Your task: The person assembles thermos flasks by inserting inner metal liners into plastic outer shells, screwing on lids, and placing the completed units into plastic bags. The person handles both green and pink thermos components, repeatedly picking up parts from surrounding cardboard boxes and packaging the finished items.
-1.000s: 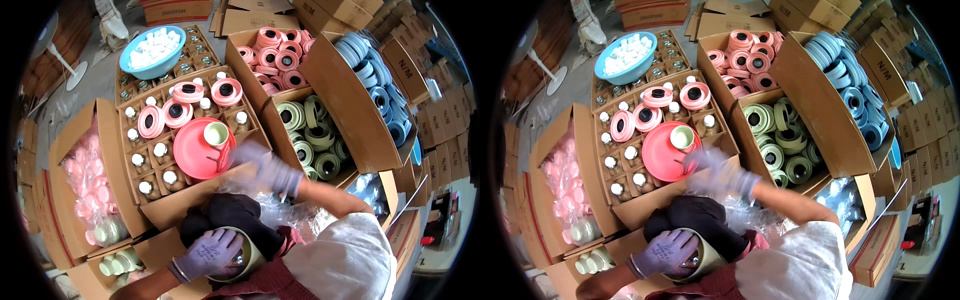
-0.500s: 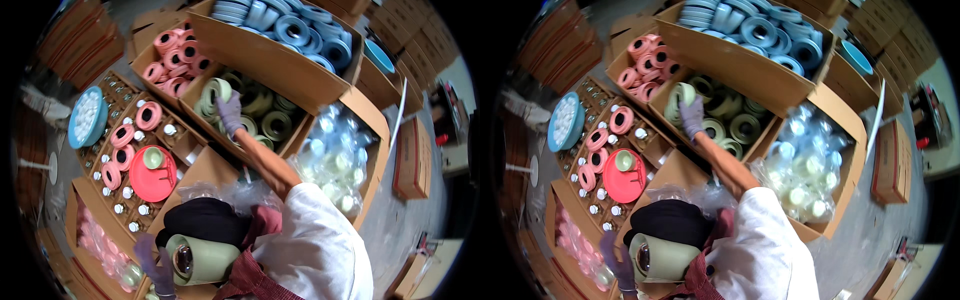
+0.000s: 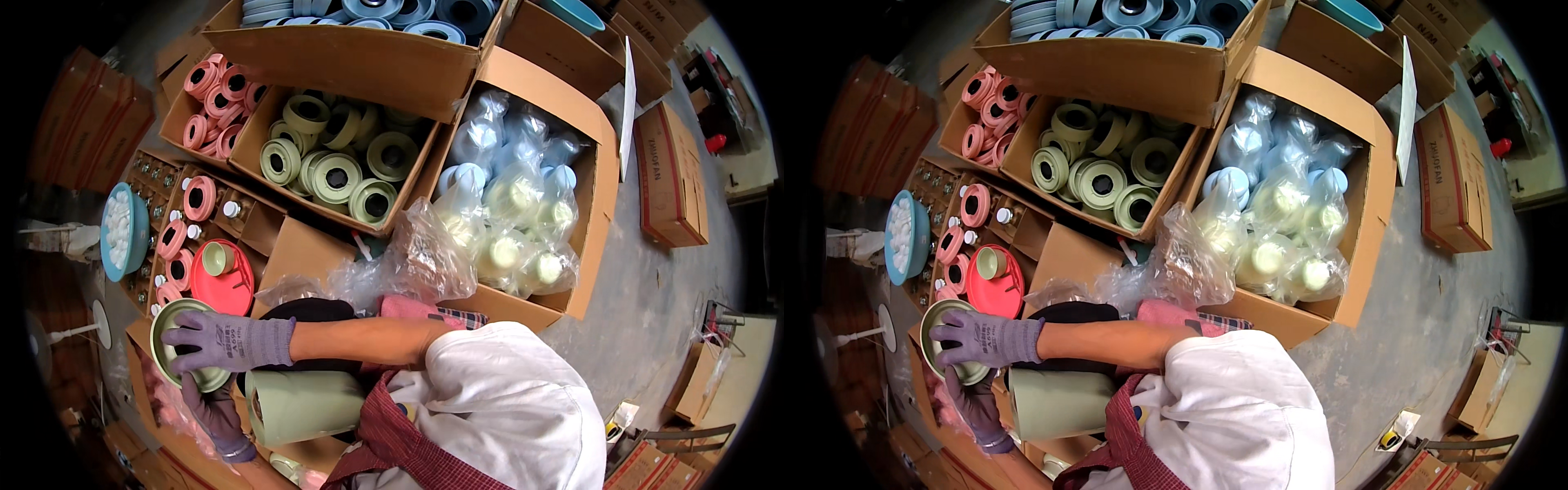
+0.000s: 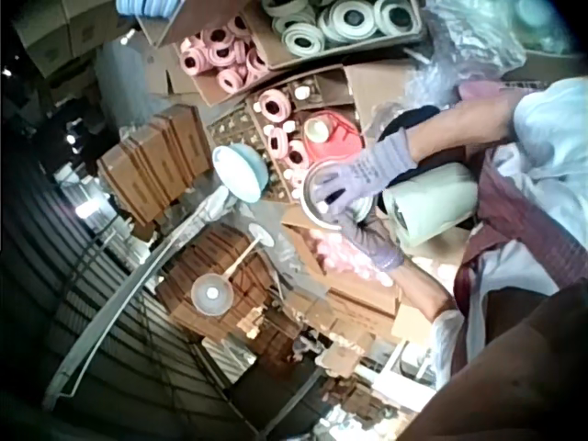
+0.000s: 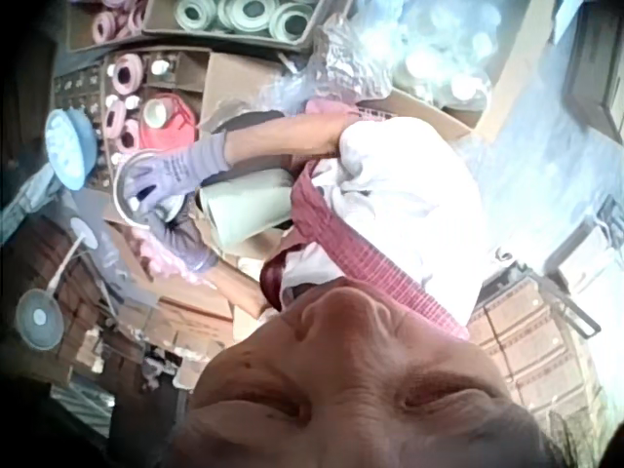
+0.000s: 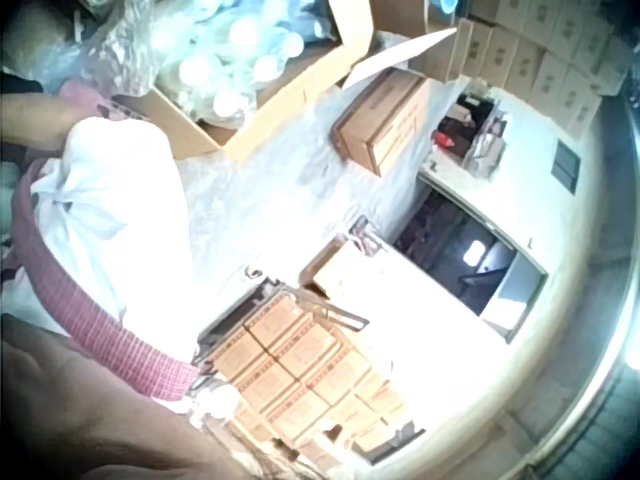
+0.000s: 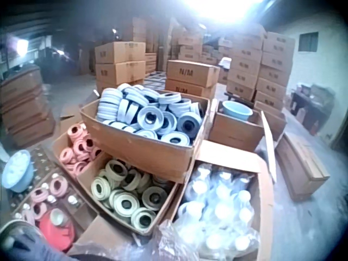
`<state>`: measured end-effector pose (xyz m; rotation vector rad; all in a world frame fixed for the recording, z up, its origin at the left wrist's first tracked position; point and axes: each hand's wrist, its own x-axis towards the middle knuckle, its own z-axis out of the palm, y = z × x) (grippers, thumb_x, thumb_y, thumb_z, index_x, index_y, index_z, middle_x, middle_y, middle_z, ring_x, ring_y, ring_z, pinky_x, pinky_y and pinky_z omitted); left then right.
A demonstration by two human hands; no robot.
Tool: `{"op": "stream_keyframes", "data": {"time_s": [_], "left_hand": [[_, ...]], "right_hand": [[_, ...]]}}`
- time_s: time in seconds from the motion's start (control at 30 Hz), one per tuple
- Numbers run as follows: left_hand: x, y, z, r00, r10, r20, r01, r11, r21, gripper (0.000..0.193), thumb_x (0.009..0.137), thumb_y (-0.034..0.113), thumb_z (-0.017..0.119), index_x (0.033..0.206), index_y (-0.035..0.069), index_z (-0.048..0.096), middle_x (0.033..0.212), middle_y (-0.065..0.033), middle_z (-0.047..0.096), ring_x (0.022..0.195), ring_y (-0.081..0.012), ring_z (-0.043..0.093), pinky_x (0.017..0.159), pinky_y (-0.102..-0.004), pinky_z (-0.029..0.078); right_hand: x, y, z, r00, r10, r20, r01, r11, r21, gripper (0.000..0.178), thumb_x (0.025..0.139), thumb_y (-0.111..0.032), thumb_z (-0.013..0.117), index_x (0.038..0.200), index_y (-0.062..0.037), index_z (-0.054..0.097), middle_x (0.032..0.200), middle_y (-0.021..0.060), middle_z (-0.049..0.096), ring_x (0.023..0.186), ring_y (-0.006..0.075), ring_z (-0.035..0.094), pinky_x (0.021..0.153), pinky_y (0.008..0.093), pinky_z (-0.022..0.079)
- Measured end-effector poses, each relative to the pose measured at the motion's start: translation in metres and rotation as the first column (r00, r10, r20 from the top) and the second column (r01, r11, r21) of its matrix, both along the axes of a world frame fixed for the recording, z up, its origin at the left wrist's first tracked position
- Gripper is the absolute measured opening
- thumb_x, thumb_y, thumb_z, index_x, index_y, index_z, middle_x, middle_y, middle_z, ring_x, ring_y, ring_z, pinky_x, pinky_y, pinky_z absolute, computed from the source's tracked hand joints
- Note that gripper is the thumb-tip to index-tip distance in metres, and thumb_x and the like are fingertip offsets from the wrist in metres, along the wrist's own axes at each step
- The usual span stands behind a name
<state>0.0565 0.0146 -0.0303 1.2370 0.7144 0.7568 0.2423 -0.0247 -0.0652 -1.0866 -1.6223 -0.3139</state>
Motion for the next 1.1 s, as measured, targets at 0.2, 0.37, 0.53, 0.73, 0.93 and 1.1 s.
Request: {"op": "stream_keyframes", "data": {"time_s": [0.2, 0.37, 0.53, 0.73, 0.93, 1.1], "left_hand": [[0.008, -0.049, 0.022, 0.769, 0.514, -0.38, -0.041, 0.633, 0.773, 0.053, 0.088, 0.017, 0.071, 0.132, -0.004, 0.049, 0.129, -0.0145, 0.057, 0.111, -0.0229, 0.056, 0.096, -0.0332, 0.045], [-0.002, -0.043, 0.032, 0.839, 0.392, -0.377, -0.22, 0.879, 0.424, 0.048, 0.087, 0.009, 0.068, 0.131, -0.003, 0.051, 0.122, -0.012, 0.06, 0.106, -0.0233, 0.06, 0.093, -0.0378, 0.048], [-0.036, -0.036, 0.034, 0.881, 0.329, -0.341, 0.223, 0.349, 0.91, 0.055, 0.083, -0.002, 0.068, 0.135, 0.006, 0.049, 0.111, -0.0148, 0.062, 0.094, -0.0274, 0.062, 0.082, -0.0396, 0.051], [-0.078, -0.056, 0.006, 0.877, 0.352, -0.328, -0.156, 0.853, 0.498, 0.059, 0.082, 0.007, 0.065, 0.139, 0.005, 0.048, 0.137, -0.0164, 0.051, 0.121, -0.0294, 0.051, 0.103, -0.042, 0.041], [-0.084, -0.008, 0.019, 0.805, 0.355, -0.475, 0.144, 0.661, 0.737, 0.054, 0.099, 0.034, 0.051, 0.14, 0.0, 0.045, 0.144, -0.0117, 0.043, 0.129, -0.0268, 0.046, 0.105, -0.0407, 0.038], [-0.028, -0.036, 0.054, 0.964, 0.255, -0.075, -0.235, 0.95, 0.206, 0.05, 0.104, 0.034, 0.041, 0.143, 0.003, 0.037, 0.143, -0.0123, 0.043, 0.129, -0.0245, 0.046, 0.095, -0.0398, 0.053]], "right_hand": [[-0.024, -0.003, 0.019, 0.525, 0.186, -0.831, -0.584, 0.788, -0.193, 0.054, 0.085, -0.024, 0.065, 0.129, -0.0007, 0.046, 0.119, 0.0184, 0.055, 0.103, 0.0329, 0.06, 0.087, 0.0416, 0.05], [0.024, -0.009, 0.037, 0.496, 0.065, -0.866, -0.868, 0.042, -0.494, 0.058, 0.094, -0.048, 0.056, 0.131, -0.0037, 0.051, 0.125, 0.0147, 0.055, 0.108, 0.0234, 0.058, 0.083, 0.0363, 0.052], [0.018, -0.01, 0.059, 0.763, 0.263, 0.591, -0.229, 0.964, -0.135, 0.056, 0.083, -0.015, 0.054, 0.135, -0.0354, 0.047, 0.13, 0.0118, 0.047, 0.1, 0.0329, 0.055, 0.081, 0.0392, 0.053], [-0.056, -0.021, 0.066, 0.52, 0.263, -0.813, -0.789, 0.512, -0.339, 0.038, 0.093, -0.021, 0.05, 0.124, 0.0012, 0.043, 0.096, 0.0248, 0.061, 0.094, 0.0303, 0.063, 0.074, 0.0418, 0.052], [-0.036, -0.014, 0.022, -0.275, -0.111, -0.955, -0.955, -0.081, 0.285, 0.048, 0.093, -0.039, 0.055, 0.122, -0.0013, 0.054, 0.103, 0.0184, 0.064, 0.094, 0.032, 0.064, 0.081, 0.0434, 0.053], [-0.053, -0.006, 0.016, 0.991, 0.132, -0.008, -0.132, 0.978, -0.159, 0.089, 0.064, -0.033, 0.08, 0.141, -0.0214, 0.038, 0.136, 0.02, 0.039, 0.11, 0.0362, 0.053, 0.085, 0.0418, 0.051]]}}
